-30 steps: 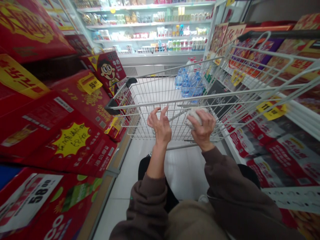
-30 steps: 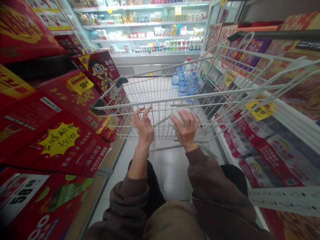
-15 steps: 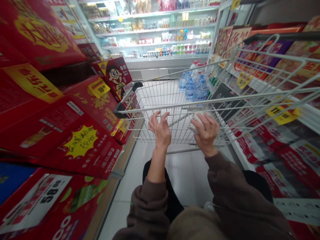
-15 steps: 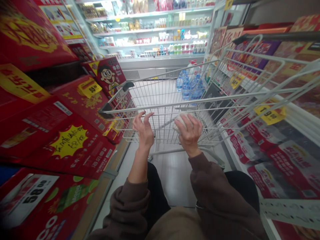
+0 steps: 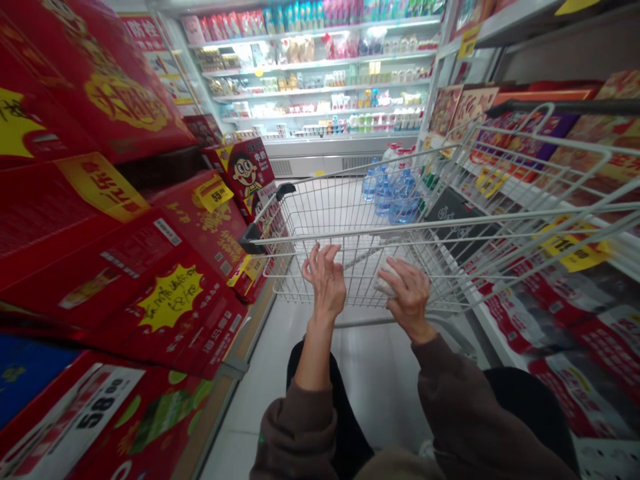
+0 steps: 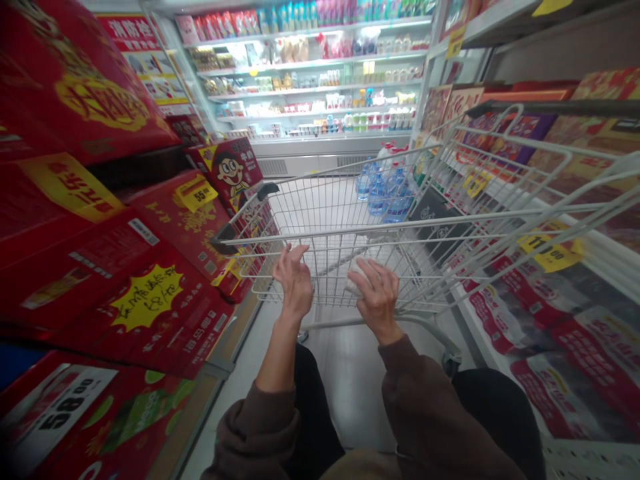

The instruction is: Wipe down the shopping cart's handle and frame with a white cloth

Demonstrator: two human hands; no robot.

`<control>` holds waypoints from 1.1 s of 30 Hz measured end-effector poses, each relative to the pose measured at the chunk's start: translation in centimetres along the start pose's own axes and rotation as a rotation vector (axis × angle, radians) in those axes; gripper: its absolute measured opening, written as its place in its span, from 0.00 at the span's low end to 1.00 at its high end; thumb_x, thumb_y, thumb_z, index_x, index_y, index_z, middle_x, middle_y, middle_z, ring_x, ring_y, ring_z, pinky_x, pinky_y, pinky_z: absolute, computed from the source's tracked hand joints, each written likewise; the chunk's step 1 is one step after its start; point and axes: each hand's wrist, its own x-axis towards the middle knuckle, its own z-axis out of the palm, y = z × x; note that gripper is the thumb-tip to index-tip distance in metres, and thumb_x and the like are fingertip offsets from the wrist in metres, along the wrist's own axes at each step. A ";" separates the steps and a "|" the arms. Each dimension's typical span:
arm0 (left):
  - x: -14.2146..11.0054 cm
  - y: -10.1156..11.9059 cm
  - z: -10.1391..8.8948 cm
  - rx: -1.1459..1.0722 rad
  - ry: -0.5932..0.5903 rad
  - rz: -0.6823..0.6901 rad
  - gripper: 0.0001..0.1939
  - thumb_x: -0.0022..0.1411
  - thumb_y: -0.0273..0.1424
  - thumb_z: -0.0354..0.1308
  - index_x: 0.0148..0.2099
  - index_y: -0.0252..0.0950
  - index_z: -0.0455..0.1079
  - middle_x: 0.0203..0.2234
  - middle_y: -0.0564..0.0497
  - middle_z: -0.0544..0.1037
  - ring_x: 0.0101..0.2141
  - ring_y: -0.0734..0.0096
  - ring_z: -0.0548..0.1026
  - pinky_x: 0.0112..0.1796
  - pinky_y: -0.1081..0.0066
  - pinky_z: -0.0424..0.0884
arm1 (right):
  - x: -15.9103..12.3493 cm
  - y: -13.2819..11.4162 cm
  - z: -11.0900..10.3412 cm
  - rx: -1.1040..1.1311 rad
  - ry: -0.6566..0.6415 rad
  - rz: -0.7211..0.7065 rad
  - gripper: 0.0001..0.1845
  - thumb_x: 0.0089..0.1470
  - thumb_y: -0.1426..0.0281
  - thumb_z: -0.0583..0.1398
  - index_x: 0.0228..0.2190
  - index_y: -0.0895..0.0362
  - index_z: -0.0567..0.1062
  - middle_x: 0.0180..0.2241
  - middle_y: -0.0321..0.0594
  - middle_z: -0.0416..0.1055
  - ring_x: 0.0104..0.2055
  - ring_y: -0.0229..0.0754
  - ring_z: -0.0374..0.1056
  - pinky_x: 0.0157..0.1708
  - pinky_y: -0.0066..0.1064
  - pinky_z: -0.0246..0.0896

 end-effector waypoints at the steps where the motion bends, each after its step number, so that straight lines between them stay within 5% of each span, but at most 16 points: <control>1: -0.1 0.0 -0.1 0.000 0.013 0.006 0.26 0.74 0.44 0.30 0.59 0.44 0.65 0.57 0.46 0.72 0.66 0.59 0.57 0.62 0.51 0.47 | 0.7 0.0 -0.3 -0.002 0.063 0.014 0.27 0.48 0.80 0.57 0.48 0.47 0.76 0.57 0.39 0.70 0.61 0.50 0.65 0.59 0.49 0.59; 5: 0.1 -0.1 -0.6 -0.001 0.140 -0.081 0.30 0.73 0.48 0.30 0.55 0.42 0.68 0.58 0.42 0.66 0.61 0.58 0.63 0.61 0.52 0.52 | 3.6 -0.3 0.0 -0.130 0.292 0.061 0.29 0.50 0.80 0.58 0.50 0.43 0.75 0.62 0.39 0.62 0.66 0.53 0.56 0.60 0.51 0.60; 11: 0.8 -0.5 -1.3 0.038 -0.036 -0.093 0.34 0.73 0.46 0.25 0.55 0.45 0.72 0.56 0.43 0.67 0.62 0.62 0.62 0.62 0.51 0.49 | 1.3 -1.2 2.7 -0.152 0.124 -0.034 0.25 0.57 0.80 0.54 0.50 0.46 0.75 0.56 0.37 0.73 0.69 0.48 0.53 0.65 0.51 0.48; 16: 0.4 0.0 -2.1 0.046 -0.089 -0.078 0.34 0.73 0.46 0.25 0.57 0.46 0.71 0.58 0.44 0.66 0.62 0.61 0.61 0.62 0.49 0.49 | -1.3 -1.5 1.5 0.005 -0.075 -0.022 0.25 0.50 0.83 0.56 0.46 0.49 0.76 0.55 0.36 0.74 0.63 0.48 0.62 0.60 0.48 0.56; 21: 0.1 0.0 -2.2 0.105 0.112 -0.111 0.33 0.72 0.49 0.29 0.60 0.45 0.70 0.60 0.42 0.62 0.62 0.55 0.59 0.60 0.50 0.53 | 1.9 -1.3 0.3 -0.021 0.160 0.046 0.27 0.53 0.81 0.56 0.50 0.45 0.76 0.59 0.36 0.69 0.64 0.51 0.59 0.59 0.50 0.58; 23: 0.4 -0.4 -2.0 0.123 0.071 -0.097 0.31 0.73 0.47 0.29 0.61 0.46 0.69 0.60 0.43 0.65 0.63 0.54 0.57 0.60 0.48 0.51 | 3.2 -1.3 0.8 -0.091 0.189 0.056 0.26 0.56 0.79 0.56 0.51 0.44 0.75 0.61 0.35 0.68 0.68 0.52 0.53 0.62 0.53 0.55; 27: 0.8 -1.2 -1.5 0.164 -0.101 -0.073 0.28 0.74 0.42 0.31 0.58 0.45 0.70 0.55 0.45 0.71 0.63 0.54 0.57 0.60 0.46 0.50 | 2.6 -1.8 2.4 -0.194 0.090 -0.026 0.23 0.60 0.79 0.54 0.51 0.45 0.75 0.59 0.34 0.70 0.72 0.50 0.47 0.66 0.54 0.49; 33: 0.4 -0.8 -1.8 0.163 -0.126 -0.070 0.28 0.74 0.43 0.30 0.59 0.46 0.69 0.55 0.45 0.71 0.63 0.54 0.57 0.60 0.47 0.50 | -0.7 -2.3 2.2 -0.102 -0.038 -0.033 0.22 0.55 0.81 0.56 0.46 0.48 0.77 0.57 0.34 0.73 0.65 0.47 0.59 0.61 0.47 0.53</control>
